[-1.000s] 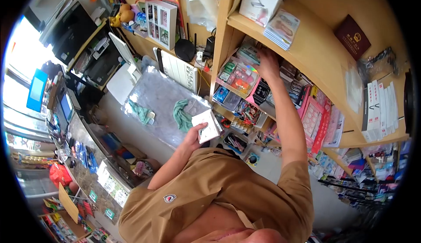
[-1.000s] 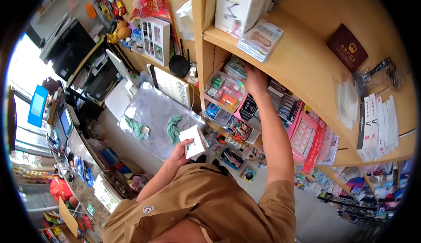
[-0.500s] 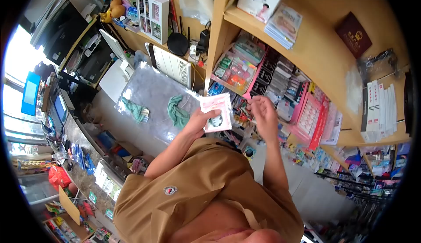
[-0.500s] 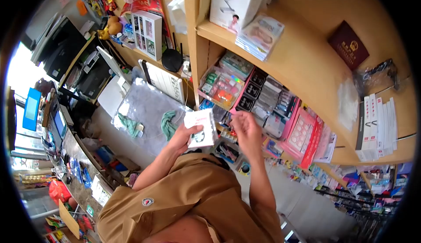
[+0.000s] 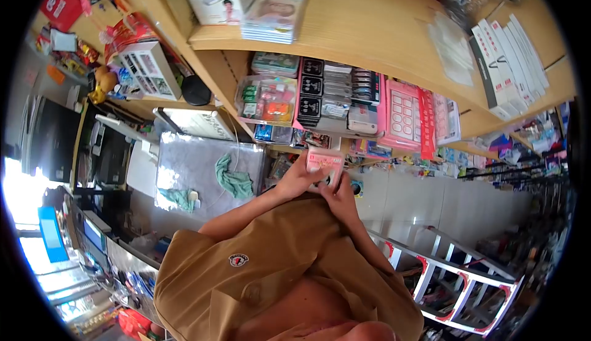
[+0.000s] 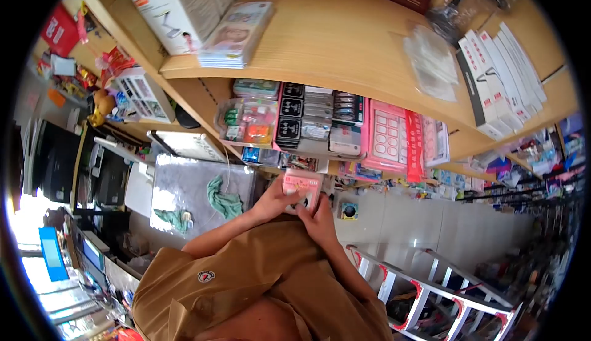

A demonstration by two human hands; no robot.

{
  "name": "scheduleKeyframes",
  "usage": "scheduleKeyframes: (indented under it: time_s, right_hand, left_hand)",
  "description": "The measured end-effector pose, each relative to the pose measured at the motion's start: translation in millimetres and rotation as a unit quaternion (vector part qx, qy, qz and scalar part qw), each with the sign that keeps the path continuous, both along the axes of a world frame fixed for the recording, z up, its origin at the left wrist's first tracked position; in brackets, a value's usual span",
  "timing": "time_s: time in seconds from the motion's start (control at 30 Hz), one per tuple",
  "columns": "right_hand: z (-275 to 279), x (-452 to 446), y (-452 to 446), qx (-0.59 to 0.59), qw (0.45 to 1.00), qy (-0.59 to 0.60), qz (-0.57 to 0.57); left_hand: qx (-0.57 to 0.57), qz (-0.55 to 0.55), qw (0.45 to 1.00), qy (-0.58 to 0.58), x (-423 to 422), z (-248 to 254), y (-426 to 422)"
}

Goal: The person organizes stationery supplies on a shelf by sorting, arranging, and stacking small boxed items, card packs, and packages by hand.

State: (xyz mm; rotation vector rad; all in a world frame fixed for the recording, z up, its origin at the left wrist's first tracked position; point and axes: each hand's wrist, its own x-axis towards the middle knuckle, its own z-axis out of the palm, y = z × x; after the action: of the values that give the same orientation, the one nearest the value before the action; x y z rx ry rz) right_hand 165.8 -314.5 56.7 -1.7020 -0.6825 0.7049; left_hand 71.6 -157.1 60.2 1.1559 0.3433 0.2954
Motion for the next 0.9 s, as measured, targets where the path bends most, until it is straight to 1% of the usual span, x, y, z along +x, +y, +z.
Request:
scheduleKeyframes:
  time_s: [0.03,0.07,0.1,0.13,0.17,0.2,0.23,0.27,0.3,0.33,0.37,0.4,0.47,0.5,0.53,0.6,0.63,0.67,0.73,0.77,0.8,0.87,0.9]
  right_hand:
    - [-7.9,-0.9,-8.9,-0.038,0.999,-0.031,0.023]
    - [-14.2,-2.4,-16.3,-0.077,0.994,-0.061,0.047]
    - [-11.9,-4.3,-20.3,-0.075,0.996,-0.026,0.035]
    - [-12.9,-3.7,-20.7,-0.076,0.996,-0.024,0.031]
    - [-14.3,-2.5,-19.2,-0.021,0.999,0.011,0.035]
    - [-15.0,-3.5,-18.6,0.034,0.997,0.048,0.039]
    - [-14.0,-5.1,-18.1,0.035,0.997,0.052,0.038]
    - [-11.5,-6.0,-16.9,0.009,0.997,0.031,0.065]
    - [-8.1,-5.8,-15.1,-0.016,0.996,0.009,0.090]
    - [-3.4,-4.2,-12.9,-0.012,0.996,0.007,0.087]
    - [1.9,-2.3,-12.0,-0.018,0.992,-0.016,0.122]
    - [4.5,-0.3,-11.6,-0.025,0.986,-0.039,0.158]
    - [1.8,2.1,-8.2,-0.031,0.983,-0.043,0.175]
    - [1.0,2.1,-5.4,-0.035,0.980,-0.049,0.191]
    - [2.2,1.2,-2.8,-0.033,0.980,-0.048,0.190]
    - [6.6,-0.5,3.0,-0.056,0.976,-0.005,0.210]
    - [-4.9,-3.8,4.5,-0.022,0.978,-0.026,0.207]
    - [-8.3,-6.0,5.5,-0.022,0.978,-0.027,0.207]
    - [-13.0,-9.9,5.5,-0.053,0.974,-0.019,0.219]
    - [-17.5,-11.3,4.3,-0.025,0.976,-0.029,0.213]
    - [-21.3,-10.9,2.5,-0.024,0.977,-0.031,0.210]
    - [-27.2,-10.2,-2.2,-0.015,0.980,0.014,0.195]
    - [-26.2,-8.7,-6.4,-0.020,0.980,0.039,0.194]
  left_hand:
    - [0.030,-0.041,0.998,0.034,-1.8,-5.0,-0.7]
    - [0.028,-0.051,0.998,0.035,-3.0,-12.2,-0.9]
    - [0.008,-0.078,0.996,0.033,-4.9,-18.4,-1.0]
    - [-0.010,-0.102,0.994,0.030,-6.4,-24.0,-0.4]
    - [0.023,-0.110,0.993,0.022,-7.1,-29.9,1.6]
    - [0.022,-0.112,0.993,0.026,-11.2,-25.9,-1.3]
    - [0.039,-0.106,0.992,0.062,-15.3,-19.3,-3.7]
    - [0.058,-0.100,0.989,0.096,-18.2,-14.5,-4.7]
    - [0.061,-0.102,0.988,0.097,-21.9,-17.5,-4.4]
    - [0.084,-0.093,0.990,0.065,-25.9,-23.8,-3.2]
    - [0.104,-0.084,0.990,0.033,-28.4,-28.5,-3.4]
    - [0.106,-0.085,0.990,0.033,-29.1,-27.4,-5.2]
    - [-0.029,-0.032,0.999,0.023,-33.5,-25.5,-11.0]
    - [-0.054,-0.022,0.998,0.036,-36.8,-22.5,-12.1]
    - [-0.052,-0.023,0.998,0.037,-40.9,-18.4,-13.0]
    - [-0.008,0.041,0.996,0.073,-49.1,-12.9,-15.4]
    - [-0.014,0.063,0.993,0.094,-54.5,-14.6,-17.8]
    - [-0.014,0.064,0.994,0.092,-58.7,-21.9,-19.5]
    - [0.009,0.101,0.988,0.120,-63.1,-31.8,-23.2]
    - [0.000,0.090,0.987,0.130,-66.2,-35.6,-25.9]
    - [0.001,0.087,0.988,0.129,-65.9,-34.6,-29.0]
    - [-0.012,0.096,0.989,0.116,-65.0,-32.7,-35.4]
    - [-0.002,0.082,0.988,0.127,-64.1,-25.1,-37.5]
